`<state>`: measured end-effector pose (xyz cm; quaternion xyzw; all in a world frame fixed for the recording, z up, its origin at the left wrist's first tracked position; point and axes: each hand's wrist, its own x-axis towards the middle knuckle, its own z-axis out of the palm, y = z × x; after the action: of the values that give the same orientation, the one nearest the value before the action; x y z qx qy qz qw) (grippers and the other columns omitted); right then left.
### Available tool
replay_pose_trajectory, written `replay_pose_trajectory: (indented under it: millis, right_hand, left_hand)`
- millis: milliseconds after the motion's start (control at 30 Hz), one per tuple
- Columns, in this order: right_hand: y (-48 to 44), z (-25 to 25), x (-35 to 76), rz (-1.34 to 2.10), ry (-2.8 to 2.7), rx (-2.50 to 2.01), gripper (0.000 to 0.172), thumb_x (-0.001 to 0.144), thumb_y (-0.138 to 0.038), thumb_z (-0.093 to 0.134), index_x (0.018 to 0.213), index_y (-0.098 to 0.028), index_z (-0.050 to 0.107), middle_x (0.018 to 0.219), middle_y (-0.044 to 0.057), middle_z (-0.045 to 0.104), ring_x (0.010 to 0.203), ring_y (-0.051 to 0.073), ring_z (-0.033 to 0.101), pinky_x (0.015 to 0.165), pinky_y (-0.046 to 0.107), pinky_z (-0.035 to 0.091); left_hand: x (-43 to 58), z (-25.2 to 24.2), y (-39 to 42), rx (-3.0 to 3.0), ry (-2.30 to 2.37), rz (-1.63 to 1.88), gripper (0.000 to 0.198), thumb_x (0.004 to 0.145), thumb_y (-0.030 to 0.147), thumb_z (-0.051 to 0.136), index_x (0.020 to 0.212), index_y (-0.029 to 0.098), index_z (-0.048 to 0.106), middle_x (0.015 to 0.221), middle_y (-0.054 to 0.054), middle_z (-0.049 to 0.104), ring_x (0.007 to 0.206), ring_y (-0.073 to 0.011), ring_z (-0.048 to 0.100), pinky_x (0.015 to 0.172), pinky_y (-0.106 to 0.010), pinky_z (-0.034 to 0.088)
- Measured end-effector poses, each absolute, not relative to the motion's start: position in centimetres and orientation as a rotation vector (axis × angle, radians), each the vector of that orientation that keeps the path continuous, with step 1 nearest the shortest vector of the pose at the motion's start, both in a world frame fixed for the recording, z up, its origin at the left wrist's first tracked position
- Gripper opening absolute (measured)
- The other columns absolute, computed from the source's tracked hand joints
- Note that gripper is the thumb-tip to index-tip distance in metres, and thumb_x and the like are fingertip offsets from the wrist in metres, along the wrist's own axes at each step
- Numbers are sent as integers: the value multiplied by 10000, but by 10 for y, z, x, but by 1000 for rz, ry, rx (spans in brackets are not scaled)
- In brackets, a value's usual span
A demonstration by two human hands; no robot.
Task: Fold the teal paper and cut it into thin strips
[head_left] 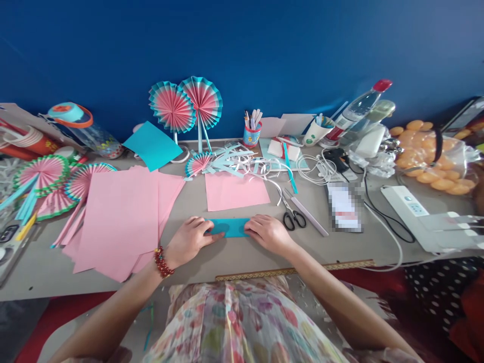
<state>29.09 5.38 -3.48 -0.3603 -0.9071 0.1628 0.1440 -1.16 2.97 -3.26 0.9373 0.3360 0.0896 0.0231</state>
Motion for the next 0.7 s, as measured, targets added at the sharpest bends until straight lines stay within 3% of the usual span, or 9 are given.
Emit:
replay_pose_trajectory:
  millis: [300, 533, 700]
  right_hand:
    - [36, -42, 290, 167, -2733, -926, 286, 994, -192, 504, 1197, -312, 666, 1044, 55, 667, 943, 205, 539, 825, 332, 399]
    - [12, -40, 298, 90, -2714, -979, 287, 974, -179, 536, 1228, -227, 661, 1173, 82, 692, 1084, 250, 540, 921, 403, 408]
    - [-5, -45, 306, 179, -2599, -1134, 393, 973, -117, 461, 1304, -254, 621, 1290, 58, 661, 1128, 244, 540, 942, 411, 404]
  left_hand:
    - [-12, -33, 32, 2915, 1001, 258, 384, 1031, 186, 414, 1338, 363, 561, 968, -40, 550, 874, -193, 505, 814, -345, 372]
    - [-10, -31, 31, 2944, 1006, 219, 451, 1029, 126, 392, 1367, 393, 523, 985, -34, 559, 900, -191, 506, 826, -344, 373]
    - [-12, -34, 30, 2937, 1037, 245, 495, 1010, 84, 395, 1367, 399, 529, 971, -30, 556, 880, -174, 504, 837, -335, 391]
